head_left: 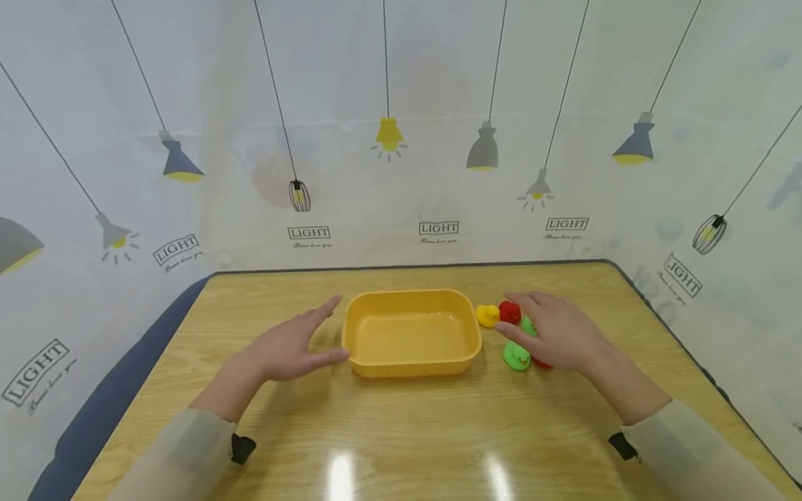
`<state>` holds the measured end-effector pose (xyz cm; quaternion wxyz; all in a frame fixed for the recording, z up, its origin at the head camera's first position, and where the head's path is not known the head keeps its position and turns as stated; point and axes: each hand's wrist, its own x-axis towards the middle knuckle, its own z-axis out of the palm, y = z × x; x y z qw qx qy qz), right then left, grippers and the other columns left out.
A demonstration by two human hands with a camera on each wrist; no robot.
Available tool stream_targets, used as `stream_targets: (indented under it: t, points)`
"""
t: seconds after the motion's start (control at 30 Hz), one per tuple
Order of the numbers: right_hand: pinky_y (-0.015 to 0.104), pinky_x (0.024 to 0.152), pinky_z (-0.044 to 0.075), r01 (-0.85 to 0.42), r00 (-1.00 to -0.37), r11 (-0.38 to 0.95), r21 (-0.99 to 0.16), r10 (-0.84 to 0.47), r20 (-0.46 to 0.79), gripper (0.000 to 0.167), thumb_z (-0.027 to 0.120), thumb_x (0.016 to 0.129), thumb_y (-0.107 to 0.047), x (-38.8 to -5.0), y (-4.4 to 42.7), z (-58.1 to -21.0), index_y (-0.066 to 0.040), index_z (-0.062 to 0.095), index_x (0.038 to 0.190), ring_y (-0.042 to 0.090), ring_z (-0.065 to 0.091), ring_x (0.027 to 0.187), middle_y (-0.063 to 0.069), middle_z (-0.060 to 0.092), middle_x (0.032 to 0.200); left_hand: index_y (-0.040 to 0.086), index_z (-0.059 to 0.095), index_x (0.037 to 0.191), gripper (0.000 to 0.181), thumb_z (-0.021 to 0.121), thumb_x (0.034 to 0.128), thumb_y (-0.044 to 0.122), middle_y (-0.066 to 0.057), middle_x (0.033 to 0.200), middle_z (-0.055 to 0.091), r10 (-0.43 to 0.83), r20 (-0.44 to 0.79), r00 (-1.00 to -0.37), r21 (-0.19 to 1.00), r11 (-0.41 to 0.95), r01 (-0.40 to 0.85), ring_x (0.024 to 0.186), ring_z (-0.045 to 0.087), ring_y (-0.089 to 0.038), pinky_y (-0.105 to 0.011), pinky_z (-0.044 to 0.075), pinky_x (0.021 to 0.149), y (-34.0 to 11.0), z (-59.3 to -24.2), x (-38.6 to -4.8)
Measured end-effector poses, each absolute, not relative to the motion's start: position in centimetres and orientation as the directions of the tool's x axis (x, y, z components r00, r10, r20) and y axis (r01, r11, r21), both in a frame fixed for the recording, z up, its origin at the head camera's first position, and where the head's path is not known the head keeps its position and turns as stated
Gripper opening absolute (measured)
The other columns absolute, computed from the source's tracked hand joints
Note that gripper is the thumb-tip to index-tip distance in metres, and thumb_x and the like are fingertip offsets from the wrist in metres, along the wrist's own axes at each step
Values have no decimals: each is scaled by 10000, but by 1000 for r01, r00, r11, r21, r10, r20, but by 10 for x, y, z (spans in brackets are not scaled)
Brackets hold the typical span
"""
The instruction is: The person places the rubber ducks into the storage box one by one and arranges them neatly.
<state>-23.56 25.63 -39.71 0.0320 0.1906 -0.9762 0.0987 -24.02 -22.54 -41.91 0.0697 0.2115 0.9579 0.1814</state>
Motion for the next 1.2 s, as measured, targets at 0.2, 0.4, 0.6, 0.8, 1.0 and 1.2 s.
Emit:
stream_targets:
  t: [0.2,0.4,0.6,0.8,1.0,1.2]
  points:
    - [712,1195,449,-368,-930,913,-175,-356,94,839,475,1076,-743,-236,258,-397,-106,525,1619,487,594,1418,224,613,1572,313,97,1787,1084,595,971,824,-155,1760,410,449,-103,-887,486,801,349,1611,410,-451,-694,326,1301,-219,-433,-257]
    - [696,1173,481,-358,-933,916,-183,-345,97,776,527,1081,-694,-234,261,-398,-98,569,1576,494,612,1396,229,629,1552,261,65,1790,1160,633,949,822,-112,1823,272,465,-139,-874,523,784,334,1659,331,-416,-651,281,1341,-214,-442,-264]
    - [698,1197,459,-341,-940,916,-209,-329,94,799,515,1083,-699,-230,271,-395,-81,564,1587,493,568,1454,219,605,1590,258,47,1791,1164,650,956,799,-127,1825,267,466,-157,-871,542,778,319,1652,338,-431,-655,289,1336,-214,-446,-265]
    - [711,1167,478,-299,-954,916,-266,-285,90,786,519,1087,-689,-228,291,-397,-80,565,1581,491,568,1448,222,609,1585,313,43,1788,1162,686,942,783,-138,1827,254,459,-180,-870,564,773,291,1635,359,-458,-672,295,1326,-214,-447,-264]
    - [585,967,606,-254,-967,893,-371,-237,91,706,482,1125,-638,-227,313,-406,-73,602,1532,367,695,1209,169,735,1370,349,32,1784,1149,680,943,788,-161,1821,262,456,-191,-869,567,774,282,1625,371,-470,-687,304,1315,-214,-448,-265]
    - [346,781,595,-250,-968,839,-483,-230,102,522,589,1134,-485,-222,330,-412,-70,673,1440,210,702,990,103,773,1207,369,22,1781,1142,683,946,781,-172,1775,370,458,-194,-868,578,768,276,1608,401,-474,-699,295,1313,-215,-449,-264]
